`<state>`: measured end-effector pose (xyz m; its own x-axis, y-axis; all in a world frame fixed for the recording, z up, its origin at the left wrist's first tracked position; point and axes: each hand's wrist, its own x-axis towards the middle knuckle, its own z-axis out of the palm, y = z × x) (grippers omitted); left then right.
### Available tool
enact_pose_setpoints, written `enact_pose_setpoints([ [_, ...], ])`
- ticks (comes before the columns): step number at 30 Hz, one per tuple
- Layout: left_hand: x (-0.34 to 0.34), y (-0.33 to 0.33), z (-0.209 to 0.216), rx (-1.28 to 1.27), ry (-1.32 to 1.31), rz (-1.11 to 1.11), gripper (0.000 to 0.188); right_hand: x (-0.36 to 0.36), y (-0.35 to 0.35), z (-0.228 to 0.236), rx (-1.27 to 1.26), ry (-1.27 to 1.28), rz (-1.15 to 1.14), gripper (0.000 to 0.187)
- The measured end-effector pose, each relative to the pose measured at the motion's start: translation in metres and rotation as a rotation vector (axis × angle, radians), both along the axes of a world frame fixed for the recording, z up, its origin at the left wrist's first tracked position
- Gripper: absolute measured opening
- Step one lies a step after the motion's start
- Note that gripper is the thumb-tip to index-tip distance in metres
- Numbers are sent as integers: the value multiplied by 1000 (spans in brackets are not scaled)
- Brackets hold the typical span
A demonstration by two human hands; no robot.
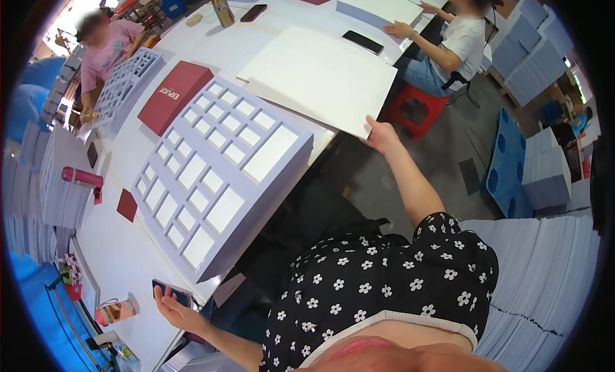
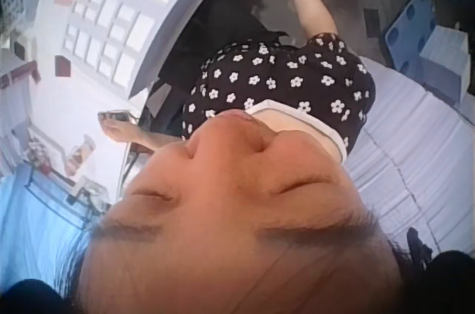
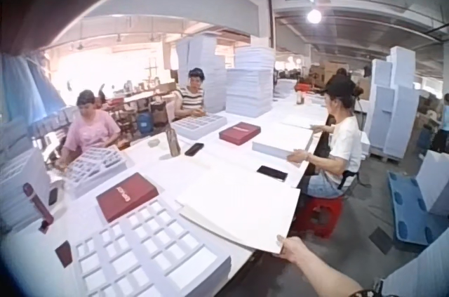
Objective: The person assembles books by placing a white cover sheet over a red grid-like insert and folding the cover around it. The process is repeated multiple times, with the person handling the materials by hand and stacking the finished units on the table.
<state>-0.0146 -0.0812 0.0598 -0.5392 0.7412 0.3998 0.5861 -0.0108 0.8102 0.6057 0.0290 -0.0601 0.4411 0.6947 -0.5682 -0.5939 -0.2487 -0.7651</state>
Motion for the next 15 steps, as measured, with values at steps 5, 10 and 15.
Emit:
enact_pose_setpoints([
  [5,17,11,13,50,-82,-118,40,-4,42,6,237,221,-161,18],
  [10,29,13,23,65,-225,-225,37,-46,78,69,432,497,-28,12],
  [15,28,24,25,138,-587,-418,39,-106,60,136,491,207,381,9],
])
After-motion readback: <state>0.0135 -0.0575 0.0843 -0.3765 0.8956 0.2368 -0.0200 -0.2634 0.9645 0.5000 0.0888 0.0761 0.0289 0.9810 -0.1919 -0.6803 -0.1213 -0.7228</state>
